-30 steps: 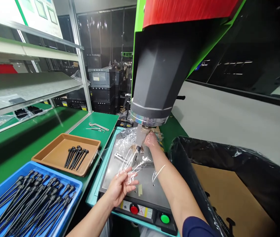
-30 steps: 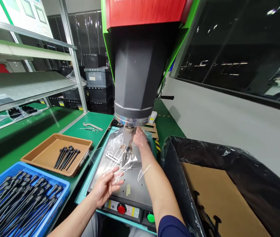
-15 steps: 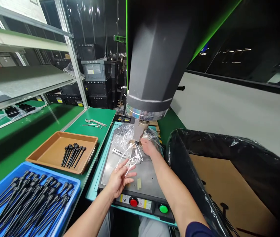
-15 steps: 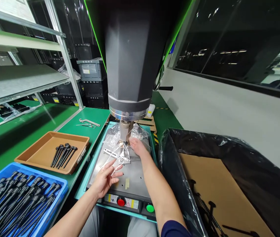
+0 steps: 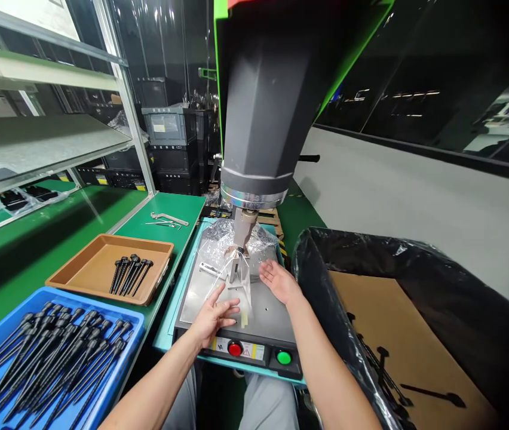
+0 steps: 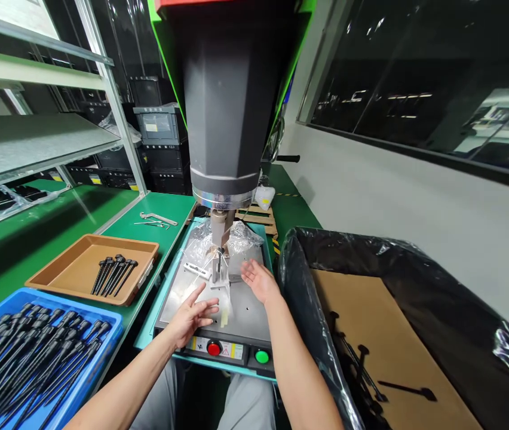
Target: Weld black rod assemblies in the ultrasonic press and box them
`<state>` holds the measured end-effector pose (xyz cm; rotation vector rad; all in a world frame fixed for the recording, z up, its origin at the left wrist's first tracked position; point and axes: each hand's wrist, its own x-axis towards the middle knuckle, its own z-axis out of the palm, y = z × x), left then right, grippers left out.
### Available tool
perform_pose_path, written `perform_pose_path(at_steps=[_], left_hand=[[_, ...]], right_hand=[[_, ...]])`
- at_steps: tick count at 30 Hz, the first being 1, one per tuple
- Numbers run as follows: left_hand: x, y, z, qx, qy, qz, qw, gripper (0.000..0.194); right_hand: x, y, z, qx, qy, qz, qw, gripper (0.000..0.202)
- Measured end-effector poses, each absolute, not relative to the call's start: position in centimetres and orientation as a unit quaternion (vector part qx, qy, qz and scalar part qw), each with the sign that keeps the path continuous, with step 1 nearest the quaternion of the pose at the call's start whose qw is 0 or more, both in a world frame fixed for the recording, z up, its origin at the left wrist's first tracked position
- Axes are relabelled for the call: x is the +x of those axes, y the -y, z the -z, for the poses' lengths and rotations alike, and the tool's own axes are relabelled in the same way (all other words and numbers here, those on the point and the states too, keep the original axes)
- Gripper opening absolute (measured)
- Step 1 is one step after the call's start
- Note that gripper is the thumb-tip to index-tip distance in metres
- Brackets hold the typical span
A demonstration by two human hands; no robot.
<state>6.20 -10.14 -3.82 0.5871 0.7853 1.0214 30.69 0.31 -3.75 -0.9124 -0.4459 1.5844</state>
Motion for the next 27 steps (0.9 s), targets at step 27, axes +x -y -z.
perform_pose_path(at_steps=[27], left_hand=[[0.4,5.5,4.2,0.210,-0.383,-0.664,0.607,0.080]], right_hand=[[29.4,-0.3,4.7,-0.441,0.204,-0.634,0.602,0.020]])
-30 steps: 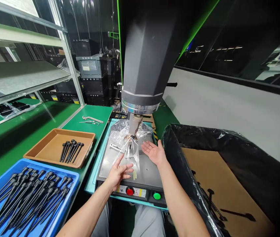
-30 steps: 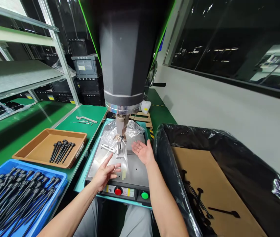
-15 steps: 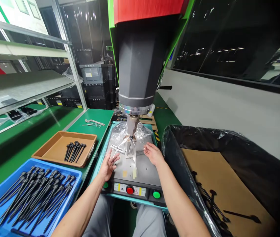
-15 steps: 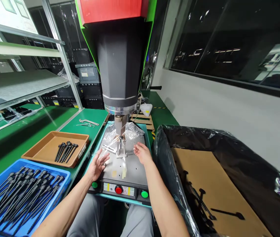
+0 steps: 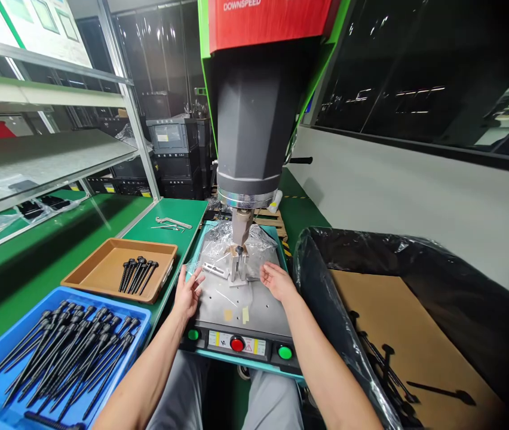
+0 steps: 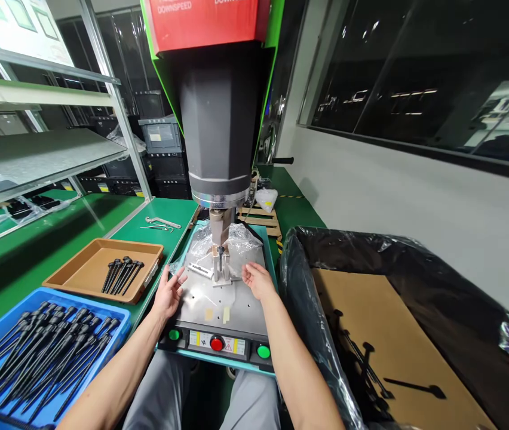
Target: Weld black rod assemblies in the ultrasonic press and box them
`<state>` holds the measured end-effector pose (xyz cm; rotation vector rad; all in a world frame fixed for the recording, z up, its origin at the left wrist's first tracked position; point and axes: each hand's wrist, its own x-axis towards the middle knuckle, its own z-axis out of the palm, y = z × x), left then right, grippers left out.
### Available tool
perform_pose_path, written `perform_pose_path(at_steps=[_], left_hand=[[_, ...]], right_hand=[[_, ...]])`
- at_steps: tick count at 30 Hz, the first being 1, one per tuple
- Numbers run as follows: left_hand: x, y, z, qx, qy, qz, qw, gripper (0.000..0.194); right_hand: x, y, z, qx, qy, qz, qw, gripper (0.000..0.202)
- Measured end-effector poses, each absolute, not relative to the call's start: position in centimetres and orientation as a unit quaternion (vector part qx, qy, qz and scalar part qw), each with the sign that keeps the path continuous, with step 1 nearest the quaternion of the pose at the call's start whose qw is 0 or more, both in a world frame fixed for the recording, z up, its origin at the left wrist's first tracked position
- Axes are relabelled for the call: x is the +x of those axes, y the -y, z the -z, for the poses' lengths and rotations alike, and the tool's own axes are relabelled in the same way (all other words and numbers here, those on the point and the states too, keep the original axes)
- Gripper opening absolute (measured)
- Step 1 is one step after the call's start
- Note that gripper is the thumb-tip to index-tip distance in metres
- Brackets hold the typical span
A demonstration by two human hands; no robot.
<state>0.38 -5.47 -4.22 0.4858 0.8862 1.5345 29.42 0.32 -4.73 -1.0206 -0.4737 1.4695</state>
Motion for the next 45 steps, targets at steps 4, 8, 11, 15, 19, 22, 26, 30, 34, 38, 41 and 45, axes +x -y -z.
perform_pose_path(at_steps=[4,8,11,15,19,22,26,30,34,38,41,45], left_hand=[[0.3,5.1,4.7,0.180,-0.382,-0.665,0.616,0.068],[-0.1,5.4,5.3,0.139,-0.436,-0.653,0.603,0.041],[-1.0,7.0,6.1,0.146,-0.491,-0.659,0.551,0.040],[-3.0,10.8,8.9,0.297,-0.587,-0.659,0.364,0.045],[-4.4,14.5,12.5,0.416,-0.655,-0.571,0.269,0.055],[-4.4,15.8,14.3,0.453,-0.662,-0.507,0.316,0.062],[-4.5,15.9,14.9,0.483,-0.656,-0.473,0.336,0.063],[-5.3,15.6,15.5,0.505,-0.629,-0.479,0.346,0.063],[-5.5,15.6,16.4,0.516,-0.620,-0.488,0.333,0.063],[-5.2,15.7,16.7,0.513,-0.618,-0.494,0.334,0.064],[-5.2,15.9,17.2,0.517,-0.615,-0.489,0.339,0.066],[-5.3,16.2,18.1,0.536,-0.618,-0.473,0.328,0.071]], right_hand=[[29.3,-0.2,4.7,-0.480,0.203,-0.613,0.594,0.016],[30.3,1.1,5.0,-0.544,0.207,-0.539,0.609,0.017],[32.0,4.3,6.4,-0.592,0.218,-0.450,0.632,0.020],[34.3,11.2,11.3,-0.695,0.357,-0.254,0.571,0.043],[34.4,17.7,16.9,-0.737,0.438,-0.210,0.470,0.074],[33.6,20.0,18.9,-0.734,0.474,-0.215,0.436,0.086],[33.2,20.2,19.4,-0.745,0.476,-0.191,0.426,0.086],[33.1,19.9,19.4,-0.739,0.460,-0.193,0.453,0.082],[32.4,19.9,19.1,-0.754,0.436,-0.199,0.450,0.084],[31.9,20.2,18.6,-0.752,0.446,-0.207,0.438,0.088],[32.0,20.4,18.6,-0.739,0.449,-0.227,0.449,0.089],[32.2,20.5,18.9,-0.736,0.445,-0.233,0.454,0.089]])
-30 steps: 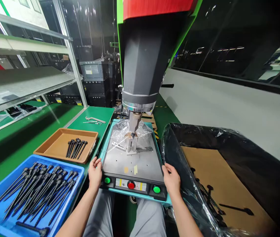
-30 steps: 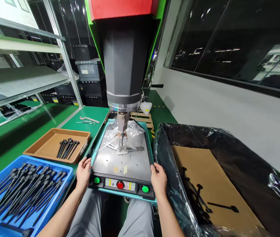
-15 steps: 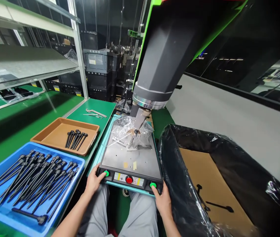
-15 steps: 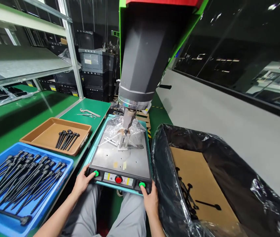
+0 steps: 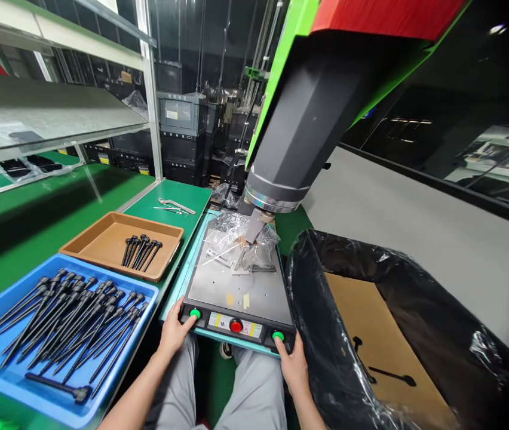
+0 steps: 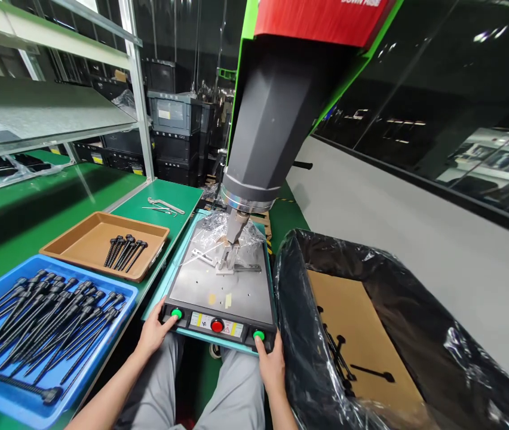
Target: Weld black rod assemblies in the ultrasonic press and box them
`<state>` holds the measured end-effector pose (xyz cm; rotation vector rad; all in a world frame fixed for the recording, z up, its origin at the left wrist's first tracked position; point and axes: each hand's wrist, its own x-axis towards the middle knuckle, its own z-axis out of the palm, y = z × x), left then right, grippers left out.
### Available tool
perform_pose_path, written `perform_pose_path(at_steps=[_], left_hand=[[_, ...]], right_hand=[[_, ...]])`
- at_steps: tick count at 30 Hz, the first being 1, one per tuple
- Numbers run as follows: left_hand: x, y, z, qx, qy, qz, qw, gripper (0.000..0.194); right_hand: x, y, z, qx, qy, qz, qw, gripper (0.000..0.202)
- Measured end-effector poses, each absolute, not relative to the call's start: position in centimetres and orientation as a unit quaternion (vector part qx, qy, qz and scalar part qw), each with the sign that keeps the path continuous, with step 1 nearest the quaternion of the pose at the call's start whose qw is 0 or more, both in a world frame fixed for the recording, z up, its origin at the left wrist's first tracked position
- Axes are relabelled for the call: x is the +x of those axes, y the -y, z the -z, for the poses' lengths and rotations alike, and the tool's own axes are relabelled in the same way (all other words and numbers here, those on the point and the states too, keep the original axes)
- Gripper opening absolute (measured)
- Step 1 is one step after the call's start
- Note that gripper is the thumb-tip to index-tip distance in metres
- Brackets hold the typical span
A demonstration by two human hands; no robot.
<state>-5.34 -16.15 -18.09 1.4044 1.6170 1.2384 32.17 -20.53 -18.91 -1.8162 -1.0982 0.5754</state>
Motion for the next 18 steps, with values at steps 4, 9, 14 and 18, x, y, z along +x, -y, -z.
perform_pose_path(at_steps=[4,9,14,18], left_hand=[[-5.4,16.2,18.5,0.549,-0.622,-0.463,0.313,0.073],[-5.4,16.2,18.3,0.542,-0.626,-0.460,0.320,0.074],[-5.3,15.3,15.9,0.464,-0.630,-0.501,0.369,0.063],[-4.6,12.3,11.5,0.360,-0.607,-0.591,0.392,0.058]], right_hand=[[32.1,20.6,19.0,-0.739,0.445,-0.219,0.457,0.086],[32.0,20.6,18.9,-0.737,0.449,-0.214,0.458,0.085],[32.0,20.7,18.9,-0.743,0.441,-0.218,0.454,0.087],[32.0,20.8,18.8,-0.738,0.440,-0.227,0.458,0.087]])
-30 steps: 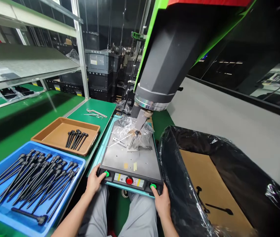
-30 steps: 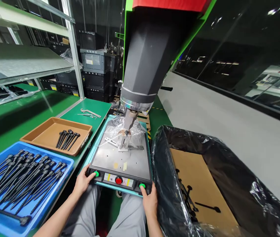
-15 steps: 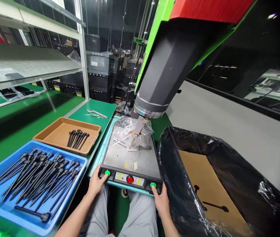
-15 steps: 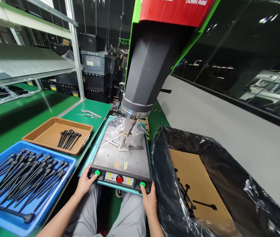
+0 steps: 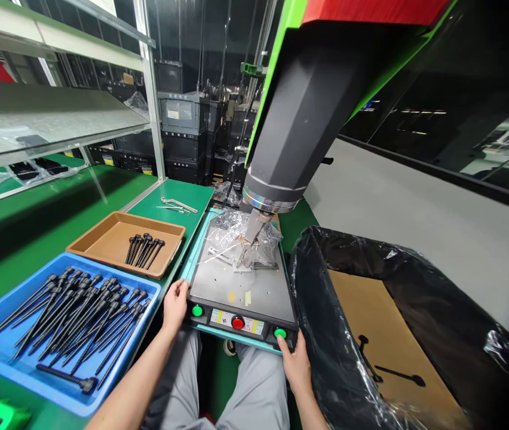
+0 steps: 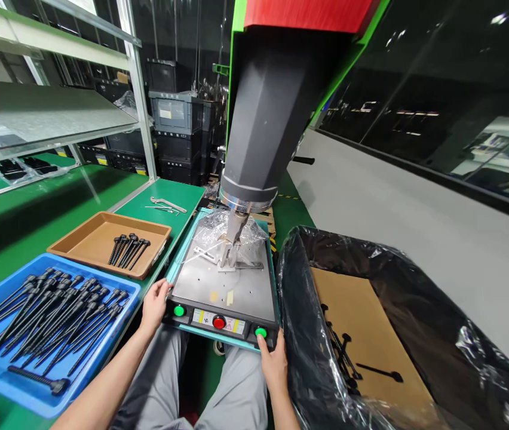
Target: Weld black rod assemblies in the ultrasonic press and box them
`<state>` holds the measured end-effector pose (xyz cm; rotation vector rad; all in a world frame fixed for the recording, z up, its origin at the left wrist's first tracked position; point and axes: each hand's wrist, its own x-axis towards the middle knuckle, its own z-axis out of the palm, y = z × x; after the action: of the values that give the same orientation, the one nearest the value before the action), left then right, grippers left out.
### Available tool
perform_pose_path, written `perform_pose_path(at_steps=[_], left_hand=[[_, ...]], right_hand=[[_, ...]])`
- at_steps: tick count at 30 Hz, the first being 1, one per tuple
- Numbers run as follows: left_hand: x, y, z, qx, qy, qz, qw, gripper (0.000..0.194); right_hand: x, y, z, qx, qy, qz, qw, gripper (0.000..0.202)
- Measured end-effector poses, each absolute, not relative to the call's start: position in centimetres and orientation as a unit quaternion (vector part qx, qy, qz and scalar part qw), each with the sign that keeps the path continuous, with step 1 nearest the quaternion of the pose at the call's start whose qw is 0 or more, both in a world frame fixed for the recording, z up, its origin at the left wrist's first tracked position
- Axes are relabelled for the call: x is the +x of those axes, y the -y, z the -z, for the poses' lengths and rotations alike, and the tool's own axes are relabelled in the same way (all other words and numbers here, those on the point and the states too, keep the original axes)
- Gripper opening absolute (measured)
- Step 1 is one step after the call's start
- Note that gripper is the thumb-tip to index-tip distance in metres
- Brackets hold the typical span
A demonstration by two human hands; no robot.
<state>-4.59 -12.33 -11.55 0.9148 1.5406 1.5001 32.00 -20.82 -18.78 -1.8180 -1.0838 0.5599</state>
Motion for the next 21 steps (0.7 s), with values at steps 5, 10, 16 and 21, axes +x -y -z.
perform_pose_path(at_steps=[5,10,16,21], left_hand=[[-2.8,7.6,6.6,0.251,-0.497,-0.609,0.565,0.082],[-1.5,4.9,5.5,0.148,-0.423,-0.613,0.651,0.074],[-2.1,2.5,3.8,0.140,-0.389,-0.739,0.532,0.038],[-3.1,1.5,2.2,0.166,-0.327,-0.811,0.455,0.028]], right_hand=[[32.2,21.0,18.8,-0.729,0.439,-0.245,0.464,0.087],[32.5,21.0,19.4,-0.717,0.441,-0.263,0.472,0.086],[32.8,20.9,19.8,-0.704,0.434,-0.281,0.487,0.086],[32.7,20.9,20.0,-0.701,0.429,-0.282,0.495,0.087]])
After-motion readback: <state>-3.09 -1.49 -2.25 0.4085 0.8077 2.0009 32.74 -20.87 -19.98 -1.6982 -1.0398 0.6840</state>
